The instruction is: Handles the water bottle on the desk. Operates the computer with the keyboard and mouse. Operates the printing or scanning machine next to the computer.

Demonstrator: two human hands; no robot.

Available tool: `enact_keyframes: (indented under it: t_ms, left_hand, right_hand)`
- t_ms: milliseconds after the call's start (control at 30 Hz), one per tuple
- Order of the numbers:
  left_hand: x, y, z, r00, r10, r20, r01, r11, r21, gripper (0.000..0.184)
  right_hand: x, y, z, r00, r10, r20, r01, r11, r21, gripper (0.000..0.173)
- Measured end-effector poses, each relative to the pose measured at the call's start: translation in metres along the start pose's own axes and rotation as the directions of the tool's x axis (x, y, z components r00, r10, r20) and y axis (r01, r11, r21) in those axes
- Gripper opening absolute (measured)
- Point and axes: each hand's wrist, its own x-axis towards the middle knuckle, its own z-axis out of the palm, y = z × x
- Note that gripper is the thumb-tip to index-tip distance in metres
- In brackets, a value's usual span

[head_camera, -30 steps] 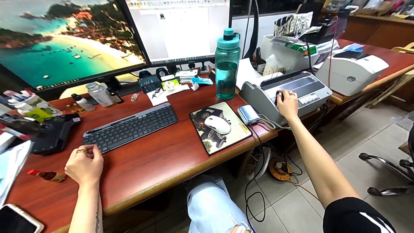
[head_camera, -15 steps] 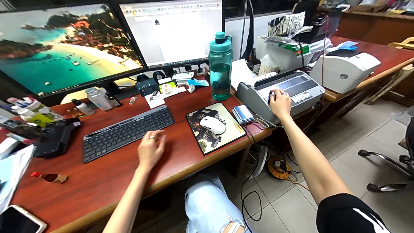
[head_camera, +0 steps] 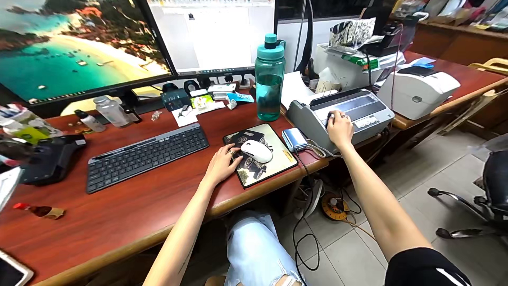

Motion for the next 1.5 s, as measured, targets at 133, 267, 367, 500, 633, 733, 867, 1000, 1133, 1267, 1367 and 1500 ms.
enact_keyframes:
  t_ms: [133, 267, 367, 500, 633, 733, 867, 1000, 1133, 1267, 1367, 1500]
  left_hand:
    - [0.001, -0.002, 0.001, 1.000, 0.003, -0.012, -0.003, 1.000, -0.004, 0.044]
    - [0.001, -0.002, 0.001, 1.000, 0.012, -0.014, -0.012, 1.000, -0.003, 0.044]
    - [0.001, -0.002, 0.000, 1.000, 0.017, -0.014, -0.017, 1.000, -0.006, 0.044]
    - [0.000, -0.003, 0.000, 0.999, 0.017, -0.029, -0.018, 1.000, -0.016, 0.042]
    - [0.001, -0.004, 0.001, 0.999, 0.019, -0.029, -0.020, 1.000, -0.013, 0.042]
    - [0.001, -0.004, 0.001, 1.000, 0.018, -0.025, -0.019, 1.000, -0.013, 0.042]
    - [0.001, -0.004, 0.001, 1.000, 0.015, -0.025, -0.016, 1.000, -0.011, 0.043]
    - [0.001, -0.004, 0.002, 0.999, 0.013, -0.030, -0.014, 1.000, -0.012, 0.043]
    - [0.001, -0.003, 0.001, 1.000, 0.004, -0.030, -0.004, 1.000, -0.011, 0.042]
    - [0.001, -0.004, 0.000, 1.000, -0.003, -0.026, 0.002, 1.000, -0.015, 0.042]
    - [0.003, -0.004, -0.002, 1.000, -0.019, 0.001, 0.019, 1.000, -0.018, 0.044]
    - [0.002, -0.002, -0.010, 0.996, -0.063, 0.068, 0.064, 0.998, -0.017, 0.049]
  right_hand:
    - [-0.001, -0.002, -0.003, 1.000, 0.011, 0.011, -0.011, 1.000, -0.003, 0.040]
    - [-0.002, -0.002, -0.002, 1.000, 0.012, 0.013, -0.012, 1.000, -0.002, 0.040]
    - [-0.004, -0.005, -0.004, 0.999, 0.038, 0.015, -0.038, 0.999, 0.003, 0.044]
    - [-0.003, -0.003, -0.003, 1.000, 0.016, 0.009, -0.016, 1.000, 0.013, 0.042]
    - [-0.001, 0.000, -0.001, 1.000, 0.002, 0.005, -0.002, 1.000, 0.008, 0.041]
    - [-0.002, 0.000, -0.001, 1.000, 0.006, 0.008, -0.006, 1.000, 0.021, 0.041]
    - [-0.001, 0.000, 0.000, 1.000, 0.006, 0.004, -0.006, 1.000, 0.010, 0.041]
    - [-0.001, -0.001, -0.001, 1.000, -0.008, 0.005, 0.008, 1.000, 0.010, 0.040]
    - [-0.001, -0.003, -0.002, 1.000, 0.005, 0.005, -0.005, 1.000, 0.011, 0.040]
    - [-0.001, -0.004, -0.002, 1.000, 0.008, 0.012, -0.008, 1.000, 0.006, 0.041]
    - [-0.003, -0.008, -0.007, 1.000, -0.005, 0.011, 0.005, 1.000, 0.021, 0.040]
    - [-0.007, -0.012, -0.011, 0.999, -0.046, 0.001, 0.046, 0.998, 0.035, 0.039]
